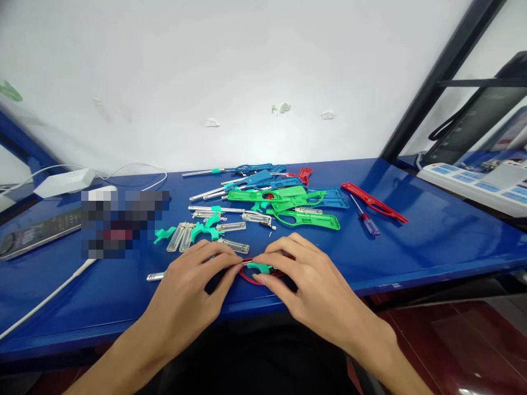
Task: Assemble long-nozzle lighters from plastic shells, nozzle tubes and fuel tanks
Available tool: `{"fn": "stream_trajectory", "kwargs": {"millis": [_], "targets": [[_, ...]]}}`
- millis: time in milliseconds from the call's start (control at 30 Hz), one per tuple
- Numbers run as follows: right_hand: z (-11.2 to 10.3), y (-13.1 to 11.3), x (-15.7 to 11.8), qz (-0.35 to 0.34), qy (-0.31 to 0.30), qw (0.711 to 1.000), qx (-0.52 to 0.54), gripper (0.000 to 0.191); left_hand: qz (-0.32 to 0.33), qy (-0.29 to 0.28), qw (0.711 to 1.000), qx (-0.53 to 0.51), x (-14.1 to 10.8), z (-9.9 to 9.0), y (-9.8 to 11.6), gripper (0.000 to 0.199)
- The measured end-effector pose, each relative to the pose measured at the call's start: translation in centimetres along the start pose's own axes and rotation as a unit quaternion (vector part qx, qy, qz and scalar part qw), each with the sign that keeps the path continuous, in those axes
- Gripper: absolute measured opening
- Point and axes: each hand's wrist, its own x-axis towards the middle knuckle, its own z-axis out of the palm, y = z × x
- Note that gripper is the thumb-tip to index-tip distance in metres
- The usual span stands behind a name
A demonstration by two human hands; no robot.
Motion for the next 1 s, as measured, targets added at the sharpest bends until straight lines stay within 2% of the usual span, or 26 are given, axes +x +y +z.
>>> {"fn": "stream_trajectory", "kwargs": {"millis": [67, 267, 400, 500, 733, 867, 1000], "targets": [[0.1, 0.0, -0.1, 0.006, 0.016, 1.000, 0.007, 0.022, -0.009, -0.003, 1.000, 0.006, 0.1, 0.0, 0.2, 0.018], [0.2, 0.0, -0.3, 0.023, 0.044, 0.998, 0.030, 0.011, -0.020, -0.062, 0.997, 0.039, 1.0, -0.5, 0.7, 0.018], [0.1, 0.1, -0.7, 0.014, 0.051, 0.998, 0.038, 0.004, -0.026, -0.085, 0.994, 0.070, 1.7, -0.6, 0.9, 0.018], [0.2, 0.2, -1.3, 0.007, 0.056, 0.997, 0.042, 0.009, -0.026, -0.103, 0.990, 0.097, 1.9, -0.6, 1.1, 0.018], [0.5, 0.4, -2.2, 0.024, 0.072, 0.996, 0.049, 0.016, -0.017, -0.115, 0.982, 0.146, 2.1, -0.4, 1.4, 0.015], [0.5, 0.5, -2.1, 0.041, 0.078, 0.995, 0.052, 0.011, -0.025, -0.110, 0.986, 0.125, 2.0, -0.3, 1.3, 0.015], [0.5, 0.7, -2.1, 0.043, 0.090, 0.994, 0.052, 0.008, 0.003, -0.107, 0.989, 0.101, 2.0, -0.7, 1.2, 0.019]]}}
